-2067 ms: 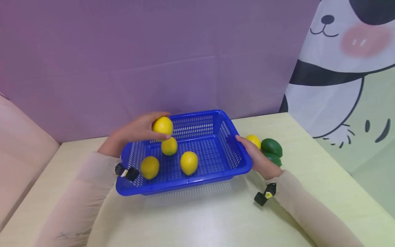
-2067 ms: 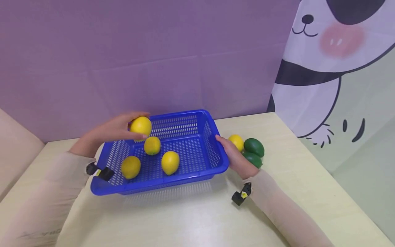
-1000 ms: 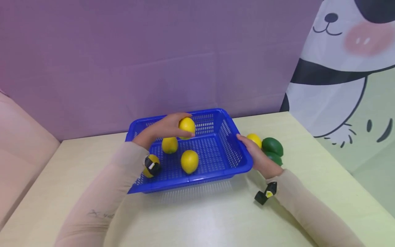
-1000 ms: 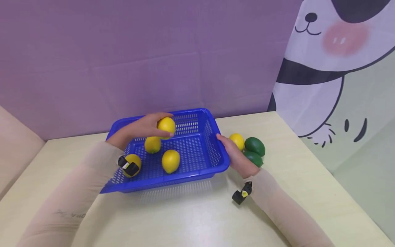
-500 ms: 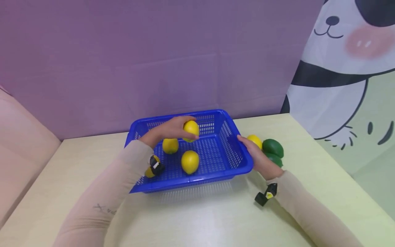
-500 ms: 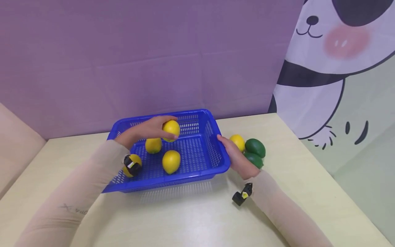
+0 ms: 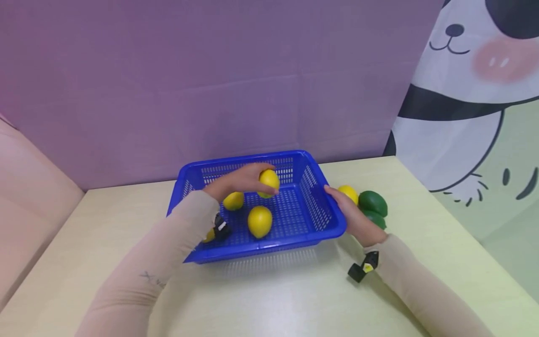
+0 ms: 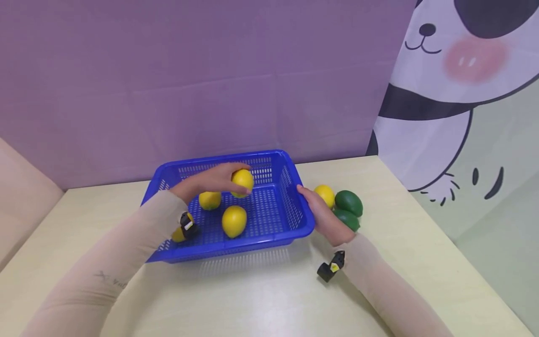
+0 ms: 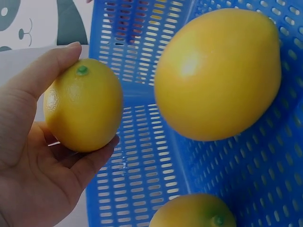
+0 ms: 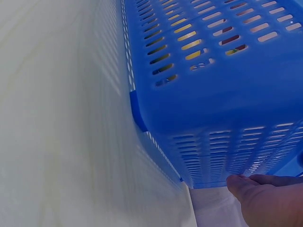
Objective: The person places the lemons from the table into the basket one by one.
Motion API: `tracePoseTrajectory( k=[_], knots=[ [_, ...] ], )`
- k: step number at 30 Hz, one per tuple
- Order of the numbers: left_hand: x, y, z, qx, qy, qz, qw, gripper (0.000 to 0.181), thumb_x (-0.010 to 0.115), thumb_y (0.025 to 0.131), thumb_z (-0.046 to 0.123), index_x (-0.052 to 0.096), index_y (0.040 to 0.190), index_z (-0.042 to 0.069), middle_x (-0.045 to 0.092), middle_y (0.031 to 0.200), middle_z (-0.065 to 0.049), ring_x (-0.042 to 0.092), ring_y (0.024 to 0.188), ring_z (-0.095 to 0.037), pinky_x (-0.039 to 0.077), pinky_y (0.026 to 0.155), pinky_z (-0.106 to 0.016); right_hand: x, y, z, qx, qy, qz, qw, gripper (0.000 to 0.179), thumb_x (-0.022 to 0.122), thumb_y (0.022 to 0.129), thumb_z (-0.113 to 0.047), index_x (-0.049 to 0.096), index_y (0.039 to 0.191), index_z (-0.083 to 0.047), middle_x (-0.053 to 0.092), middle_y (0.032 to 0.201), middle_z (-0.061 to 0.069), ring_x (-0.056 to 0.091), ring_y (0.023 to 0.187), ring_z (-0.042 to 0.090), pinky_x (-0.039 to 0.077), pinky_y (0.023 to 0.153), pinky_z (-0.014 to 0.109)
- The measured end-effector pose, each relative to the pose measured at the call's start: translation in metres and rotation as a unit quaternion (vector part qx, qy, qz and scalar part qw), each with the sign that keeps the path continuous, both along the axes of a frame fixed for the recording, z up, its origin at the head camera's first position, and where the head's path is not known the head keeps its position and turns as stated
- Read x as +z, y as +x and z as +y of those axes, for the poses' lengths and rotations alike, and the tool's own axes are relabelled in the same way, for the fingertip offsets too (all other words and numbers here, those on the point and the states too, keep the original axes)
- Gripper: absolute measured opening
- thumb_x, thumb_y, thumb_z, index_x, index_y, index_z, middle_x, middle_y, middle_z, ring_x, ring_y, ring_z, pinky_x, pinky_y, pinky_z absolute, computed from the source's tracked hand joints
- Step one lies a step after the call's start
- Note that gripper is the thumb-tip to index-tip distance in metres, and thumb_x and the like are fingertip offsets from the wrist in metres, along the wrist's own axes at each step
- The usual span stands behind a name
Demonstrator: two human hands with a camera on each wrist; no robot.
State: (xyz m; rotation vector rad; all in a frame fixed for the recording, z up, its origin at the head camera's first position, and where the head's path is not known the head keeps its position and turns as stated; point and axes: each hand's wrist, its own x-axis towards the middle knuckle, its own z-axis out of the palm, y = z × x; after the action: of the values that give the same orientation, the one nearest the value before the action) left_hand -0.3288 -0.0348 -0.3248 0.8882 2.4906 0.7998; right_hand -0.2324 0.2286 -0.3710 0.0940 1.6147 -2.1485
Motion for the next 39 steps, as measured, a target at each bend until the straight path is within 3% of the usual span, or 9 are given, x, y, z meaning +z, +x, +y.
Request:
tracePoseTrajectory(
  k=[23, 39],
  knots=[
    [-0.024, -0.009, 0.018, -0.023, -0.049, 0.026, 0.9982, 0.068, 0.073, 0.079, 0.039, 0.048, 0.132, 0.005, 0.058, 0.113, -0.008, 0.053, 0.101, -0.022, 0.044, 0.089, -0.035, -0.001, 0.0, 0.0, 0.009, 0.008, 0.016, 0.9998, 0.066, 0.031, 0.101, -0.045, 0.01, 0.15, -0.006, 0.055, 0.107, 0.001, 0.055, 0.093, 0.013, 0.048, 0.081, 0.026],
    [-0.037, -0.011, 0.021, 0.01, -0.049, -0.006, 0.9987, 0.068, 0.074, 0.079, 0.033, 0.046, 0.134, 0.005, 0.057, 0.117, -0.009, 0.052, 0.103, -0.023, 0.043, 0.093, -0.038, 0.001, 0.003, 0.0, 0.009, 0.01, 0.02, 0.9997, 0.066, 0.029, 0.101, -0.044, 0.009, 0.15, -0.006, 0.054, 0.108, 0.001, 0.054, 0.094, 0.012, 0.047, 0.082, 0.026]
  ],
)
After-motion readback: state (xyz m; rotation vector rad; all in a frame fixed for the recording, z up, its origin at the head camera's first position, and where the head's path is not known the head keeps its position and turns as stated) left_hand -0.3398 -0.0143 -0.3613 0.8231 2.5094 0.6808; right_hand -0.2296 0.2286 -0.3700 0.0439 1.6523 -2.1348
